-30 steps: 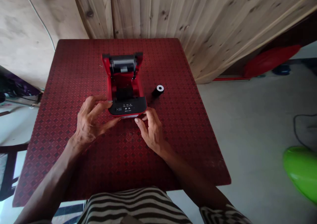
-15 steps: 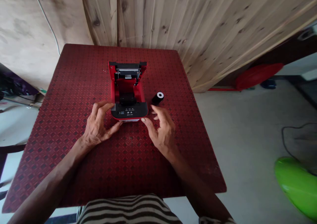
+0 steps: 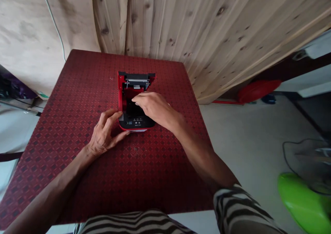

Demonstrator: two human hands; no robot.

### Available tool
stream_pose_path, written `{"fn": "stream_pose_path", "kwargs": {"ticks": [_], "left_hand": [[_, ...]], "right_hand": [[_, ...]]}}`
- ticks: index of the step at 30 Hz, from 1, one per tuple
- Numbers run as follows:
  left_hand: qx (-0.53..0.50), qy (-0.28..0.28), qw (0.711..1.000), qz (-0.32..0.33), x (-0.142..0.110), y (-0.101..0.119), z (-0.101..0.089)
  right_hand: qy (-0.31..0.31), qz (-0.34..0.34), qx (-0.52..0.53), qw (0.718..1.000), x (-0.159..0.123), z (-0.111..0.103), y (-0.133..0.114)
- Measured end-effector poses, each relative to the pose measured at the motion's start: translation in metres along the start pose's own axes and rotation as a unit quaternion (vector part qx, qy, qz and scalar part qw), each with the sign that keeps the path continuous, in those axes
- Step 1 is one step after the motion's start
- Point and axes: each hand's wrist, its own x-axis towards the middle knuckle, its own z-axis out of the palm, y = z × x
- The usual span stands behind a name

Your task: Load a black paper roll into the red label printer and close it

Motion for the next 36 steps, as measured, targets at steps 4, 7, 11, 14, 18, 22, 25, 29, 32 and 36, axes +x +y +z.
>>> {"fn": "stream_pose_path", "kwargs": {"ticks": [4,7,11,14,18,22,25,29,32,36], "left_hand": [[-0.016,-0.001,1.000,0.005,0.000,0.000,0.000],[-0.019,-0.004,1.000,-0.003,0.000,0.000,0.001],[-0.019,-0.008,1.000,-0.002,0.000,0.001,0.000],[-0.022,-0.009,1.000,0.001,0.000,0.001,0.000],[-0.018,-0.007,1.000,-0.004,0.000,0.001,0.000],[-0.019,-0.003,1.000,-0.009,-0.002,0.001,0.001],[-0.016,-0.004,1.000,-0.015,-0.002,0.000,0.002],[-0.006,0.000,1.000,-0.011,-0.002,-0.001,0.002],[-0.003,0.005,1.000,0.000,0.000,-0.003,0.002],[-0.002,0.006,1.000,0.008,0.002,-0.004,0.001]], "right_hand": [[-0.072,0.000,-0.089,0.993,0.024,0.005,0.000],[-0.081,-0.013,-0.101,0.992,0.033,0.011,0.000],[-0.073,-0.002,-0.064,0.995,0.036,0.017,-0.001],[-0.084,-0.008,-0.095,0.992,0.033,0.013,-0.004],[-0.061,-0.004,-0.146,0.987,0.027,0.003,-0.014],[-0.036,0.031,-0.150,0.988,0.015,-0.011,-0.029],[0.068,0.041,-0.076,0.994,-0.012,-0.027,-0.037],[0.205,0.101,0.109,0.967,-0.076,-0.043,-0.032],[0.218,0.191,0.230,0.929,-0.126,-0.027,-0.017],[0.239,0.278,0.295,0.882,-0.164,0.026,0.013]]}}
